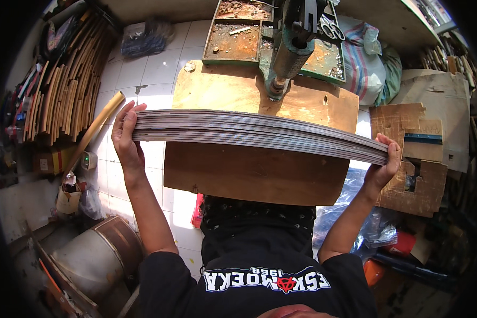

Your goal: The person aligns printed cardboard sheets under a industrial stapler and presses them together to secure them.

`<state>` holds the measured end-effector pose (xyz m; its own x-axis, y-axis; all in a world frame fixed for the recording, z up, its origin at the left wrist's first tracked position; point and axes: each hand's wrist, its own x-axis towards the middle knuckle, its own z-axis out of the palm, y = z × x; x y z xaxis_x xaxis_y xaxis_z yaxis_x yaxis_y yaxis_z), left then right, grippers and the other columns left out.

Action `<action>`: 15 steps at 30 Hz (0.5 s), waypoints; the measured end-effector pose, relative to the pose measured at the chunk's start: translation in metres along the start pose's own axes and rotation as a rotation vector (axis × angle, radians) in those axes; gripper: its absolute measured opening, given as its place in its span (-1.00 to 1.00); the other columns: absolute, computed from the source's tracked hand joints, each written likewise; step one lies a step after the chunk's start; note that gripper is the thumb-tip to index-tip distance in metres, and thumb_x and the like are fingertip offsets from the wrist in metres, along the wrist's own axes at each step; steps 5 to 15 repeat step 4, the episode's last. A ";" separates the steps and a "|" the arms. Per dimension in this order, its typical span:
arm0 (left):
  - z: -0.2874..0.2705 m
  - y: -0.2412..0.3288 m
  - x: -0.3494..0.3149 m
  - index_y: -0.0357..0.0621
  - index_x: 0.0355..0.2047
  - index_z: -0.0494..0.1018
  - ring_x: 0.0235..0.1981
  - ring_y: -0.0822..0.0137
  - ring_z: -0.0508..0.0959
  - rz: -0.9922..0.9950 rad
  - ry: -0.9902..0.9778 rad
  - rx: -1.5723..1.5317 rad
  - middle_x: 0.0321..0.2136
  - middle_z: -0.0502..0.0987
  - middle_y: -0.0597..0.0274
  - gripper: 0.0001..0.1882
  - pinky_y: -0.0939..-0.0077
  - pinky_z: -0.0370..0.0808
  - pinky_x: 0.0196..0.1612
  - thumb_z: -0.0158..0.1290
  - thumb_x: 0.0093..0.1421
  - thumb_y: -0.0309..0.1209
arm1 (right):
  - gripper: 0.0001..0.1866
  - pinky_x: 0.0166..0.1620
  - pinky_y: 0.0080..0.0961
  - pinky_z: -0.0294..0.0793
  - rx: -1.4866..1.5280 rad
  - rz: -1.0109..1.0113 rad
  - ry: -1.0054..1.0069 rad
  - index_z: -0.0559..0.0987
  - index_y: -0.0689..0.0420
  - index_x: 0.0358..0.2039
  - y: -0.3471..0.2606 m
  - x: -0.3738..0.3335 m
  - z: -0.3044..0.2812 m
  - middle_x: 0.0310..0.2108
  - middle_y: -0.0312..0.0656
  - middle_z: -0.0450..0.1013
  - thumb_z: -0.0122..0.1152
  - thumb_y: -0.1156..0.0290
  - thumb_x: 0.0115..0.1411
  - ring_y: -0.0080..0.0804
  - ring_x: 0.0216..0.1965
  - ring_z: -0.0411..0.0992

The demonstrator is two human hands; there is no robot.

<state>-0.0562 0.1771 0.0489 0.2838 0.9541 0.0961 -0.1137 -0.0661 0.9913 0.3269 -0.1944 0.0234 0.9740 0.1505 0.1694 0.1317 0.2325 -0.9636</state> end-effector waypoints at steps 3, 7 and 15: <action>-0.003 -0.001 0.003 -0.20 -0.27 0.54 -0.15 0.38 0.53 0.005 0.007 -0.029 -0.27 0.61 0.11 -0.84 0.46 0.36 0.07 0.05 0.24 -0.38 | -0.76 0.07 -0.43 0.41 -0.310 -0.144 0.172 0.42 0.31 -0.08 -0.018 -0.012 0.015 -0.09 -0.01 0.46 0.09 0.48 0.27 -0.35 -0.09 0.46; -0.001 -0.002 0.002 -0.20 -0.26 0.53 -0.14 0.37 0.53 0.004 0.017 -0.023 -0.27 0.61 0.11 -0.82 0.45 0.34 0.08 0.06 0.24 -0.36 | -0.76 0.07 -0.43 0.41 -0.312 -0.145 0.163 0.42 0.31 -0.08 -0.017 -0.011 0.017 -0.09 -0.01 0.46 0.09 0.48 0.27 -0.35 -0.09 0.46; -0.001 -0.002 0.002 -0.20 -0.26 0.53 -0.14 0.37 0.53 0.004 0.017 -0.023 -0.27 0.61 0.11 -0.82 0.45 0.34 0.08 0.06 0.24 -0.36 | -0.76 0.07 -0.43 0.41 -0.312 -0.145 0.163 0.42 0.31 -0.08 -0.017 -0.011 0.017 -0.09 -0.01 0.46 0.09 0.48 0.27 -0.35 -0.09 0.46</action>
